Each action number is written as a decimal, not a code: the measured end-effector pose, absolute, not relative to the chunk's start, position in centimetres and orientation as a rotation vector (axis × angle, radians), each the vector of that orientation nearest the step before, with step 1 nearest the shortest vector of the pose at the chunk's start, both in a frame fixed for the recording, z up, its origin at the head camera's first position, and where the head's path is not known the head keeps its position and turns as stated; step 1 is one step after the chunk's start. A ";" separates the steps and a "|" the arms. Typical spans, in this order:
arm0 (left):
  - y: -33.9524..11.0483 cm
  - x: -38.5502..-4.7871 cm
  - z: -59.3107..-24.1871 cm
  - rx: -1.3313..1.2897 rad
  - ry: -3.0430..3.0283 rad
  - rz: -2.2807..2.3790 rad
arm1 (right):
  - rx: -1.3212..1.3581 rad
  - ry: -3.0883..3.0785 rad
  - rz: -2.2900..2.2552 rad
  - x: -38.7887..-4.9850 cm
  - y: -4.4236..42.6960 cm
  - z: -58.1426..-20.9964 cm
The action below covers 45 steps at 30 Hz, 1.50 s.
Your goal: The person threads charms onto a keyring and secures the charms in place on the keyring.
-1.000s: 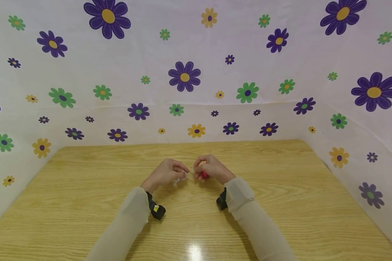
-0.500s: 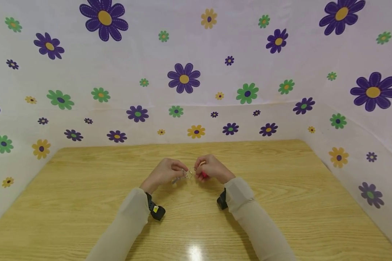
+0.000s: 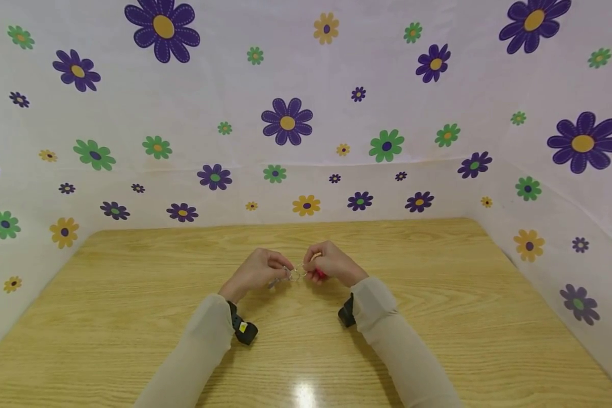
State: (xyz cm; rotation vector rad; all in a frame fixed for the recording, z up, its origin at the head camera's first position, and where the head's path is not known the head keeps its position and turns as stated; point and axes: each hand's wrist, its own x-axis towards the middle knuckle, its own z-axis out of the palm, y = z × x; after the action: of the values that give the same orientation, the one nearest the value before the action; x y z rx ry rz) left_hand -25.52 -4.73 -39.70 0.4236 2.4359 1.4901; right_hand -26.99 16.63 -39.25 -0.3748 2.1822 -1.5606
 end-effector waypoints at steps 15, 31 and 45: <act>-4.7 -25.5 -39.9 0.424 2.426 1.523 | -0.319 2.100 -1.668 -26.7 16.1 -39.3; -5.1 -25.6 -40.2 0.461 2.412 1.543 | -0.286 2.043 -1.714 -26.9 16.2 -39.5; -5.8 -25.7 -39.8 0.412 2.199 1.714 | -0.318 2.045 -1.589 -27.1 17.8 -38.8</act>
State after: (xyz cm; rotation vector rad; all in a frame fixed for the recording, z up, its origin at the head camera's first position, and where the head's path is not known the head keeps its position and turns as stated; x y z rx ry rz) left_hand -25.65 -5.77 -39.82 0.4118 2.1988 1.7139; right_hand -27.13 17.77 -38.79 -0.3178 2.0446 -1.5888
